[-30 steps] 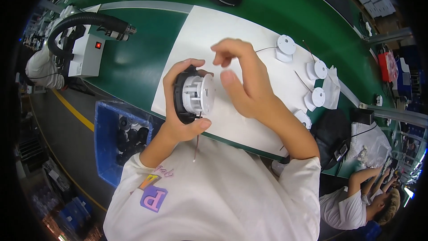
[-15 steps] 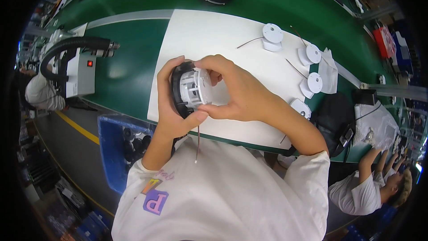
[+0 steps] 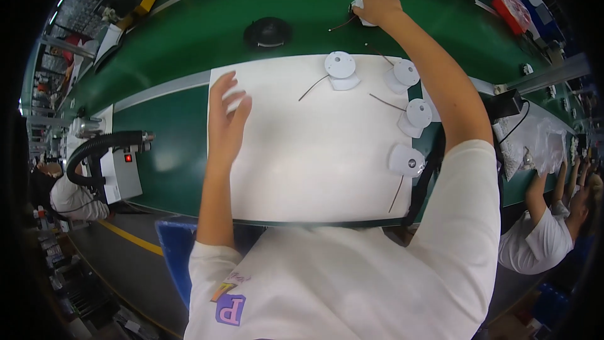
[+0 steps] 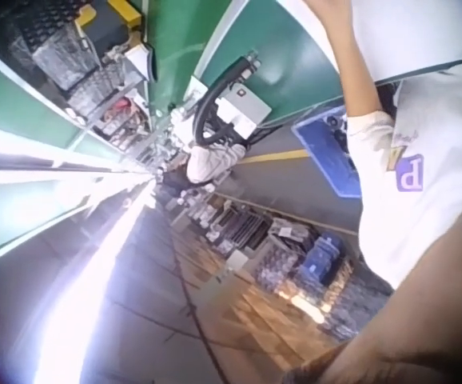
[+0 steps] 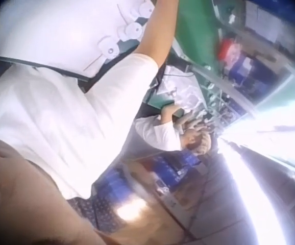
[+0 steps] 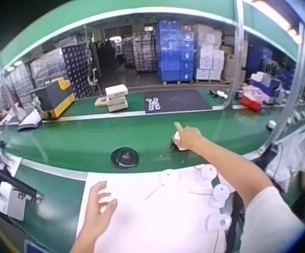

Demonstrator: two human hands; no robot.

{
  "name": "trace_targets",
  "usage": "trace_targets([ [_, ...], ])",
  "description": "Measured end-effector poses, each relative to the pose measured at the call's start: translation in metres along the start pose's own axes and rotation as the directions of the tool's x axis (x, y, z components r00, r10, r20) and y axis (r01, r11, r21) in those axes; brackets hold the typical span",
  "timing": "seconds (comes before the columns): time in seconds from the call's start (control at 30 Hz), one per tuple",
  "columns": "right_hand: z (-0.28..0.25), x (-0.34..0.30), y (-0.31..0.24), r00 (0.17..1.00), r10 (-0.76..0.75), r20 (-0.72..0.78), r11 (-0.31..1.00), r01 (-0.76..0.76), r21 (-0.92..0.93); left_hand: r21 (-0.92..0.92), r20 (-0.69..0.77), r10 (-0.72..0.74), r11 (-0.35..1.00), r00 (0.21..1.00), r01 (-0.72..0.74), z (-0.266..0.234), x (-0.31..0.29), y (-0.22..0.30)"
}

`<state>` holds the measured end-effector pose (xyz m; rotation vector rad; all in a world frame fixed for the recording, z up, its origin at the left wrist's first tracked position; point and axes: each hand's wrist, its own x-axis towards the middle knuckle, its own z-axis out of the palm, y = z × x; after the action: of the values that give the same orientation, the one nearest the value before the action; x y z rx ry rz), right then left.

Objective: The person assembles LED light fixtures by hand, connecting wires to an LED light base and attaching a plastic cover.

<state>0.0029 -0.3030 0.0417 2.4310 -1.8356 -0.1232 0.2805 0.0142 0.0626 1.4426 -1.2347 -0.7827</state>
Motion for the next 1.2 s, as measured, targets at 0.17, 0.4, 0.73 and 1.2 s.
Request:
trace_targets([
  [0.17, -0.008, -0.018, -0.022, 0.998, -0.010, -0.069, 0.967, -0.008, -0.254, 0.554, 0.140, 0.144, 0.809, 0.980, -0.198, 0.019, 0.109, -0.026],
  [0.4, -0.038, -0.138, -0.108, 0.931, -0.305, 0.203, 0.952, 0.300, 0.055, 0.798, 0.338, -0.143, 0.568, 0.930, -0.202, 0.053, 0.203, -0.070],
  [0.73, 0.002, -0.153, -0.086, 0.917, -0.353, -0.186, 0.903, 0.386, 0.188, 0.386, 0.506, 0.117, 0.855, 0.854, -0.346, 0.008, 0.042, -0.005],
  [1.2, -0.077, -0.148, -0.238, 0.898, -0.441, 0.000, -0.362, -0.178, 0.915, -0.959, 0.271, -0.257, -0.158, 0.927, 0.237, -0.083, -0.057, -0.042],
])
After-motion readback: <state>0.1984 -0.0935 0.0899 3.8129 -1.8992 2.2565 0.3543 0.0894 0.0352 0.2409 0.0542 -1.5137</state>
